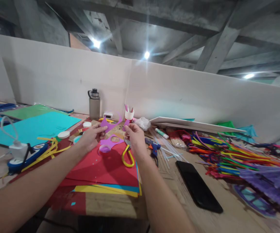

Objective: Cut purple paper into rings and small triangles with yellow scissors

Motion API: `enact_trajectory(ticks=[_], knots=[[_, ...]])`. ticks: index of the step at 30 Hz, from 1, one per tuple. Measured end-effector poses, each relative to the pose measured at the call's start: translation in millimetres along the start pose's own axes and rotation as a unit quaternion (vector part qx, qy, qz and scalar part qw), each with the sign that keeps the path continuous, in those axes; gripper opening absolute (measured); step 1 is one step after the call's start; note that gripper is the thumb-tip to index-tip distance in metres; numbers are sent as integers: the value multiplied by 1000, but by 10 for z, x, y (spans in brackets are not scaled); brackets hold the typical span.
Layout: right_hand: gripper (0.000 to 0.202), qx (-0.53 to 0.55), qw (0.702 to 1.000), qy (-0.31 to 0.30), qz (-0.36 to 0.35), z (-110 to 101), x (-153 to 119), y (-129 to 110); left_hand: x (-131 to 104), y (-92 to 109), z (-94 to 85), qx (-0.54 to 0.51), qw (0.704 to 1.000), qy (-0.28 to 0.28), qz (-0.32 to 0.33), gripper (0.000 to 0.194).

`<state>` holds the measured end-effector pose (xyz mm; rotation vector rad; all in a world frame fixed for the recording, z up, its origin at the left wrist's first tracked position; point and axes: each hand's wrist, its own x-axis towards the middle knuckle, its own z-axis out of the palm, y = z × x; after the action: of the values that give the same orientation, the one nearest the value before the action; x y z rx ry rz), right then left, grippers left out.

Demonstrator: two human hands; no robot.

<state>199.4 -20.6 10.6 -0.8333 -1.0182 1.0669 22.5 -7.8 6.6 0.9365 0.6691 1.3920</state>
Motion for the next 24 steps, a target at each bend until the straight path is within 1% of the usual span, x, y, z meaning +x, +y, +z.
enact_trajectory(ticks=[3, 6, 11, 16, 20, 24], knots=[[29, -15, 999, -37, 6, 70, -49, 40, -29, -68, 35, 7, 1000, 4, -22, 18], [26, -35, 998, -55, 8, 101, -77, 79, -54, -118, 53, 8, 999, 2, -48, 11], [22, -62, 997, -53, 2, 90, -60, 140, -77, -112, 60, 4, 997, -19, -69, 6], [22, -73, 996, -42, -1, 78, -32, 189, -96, -107, 77, 8, 996, -7, -93, 2], [24, -77, 996, -33, 4, 74, -34, 190, -88, -163, 66, 3, 996, 13, -87, 7], [25, -73, 997, -26, 13, 65, -36, 185, -80, -212, 52, -6, 997, -6, -81, 19]])
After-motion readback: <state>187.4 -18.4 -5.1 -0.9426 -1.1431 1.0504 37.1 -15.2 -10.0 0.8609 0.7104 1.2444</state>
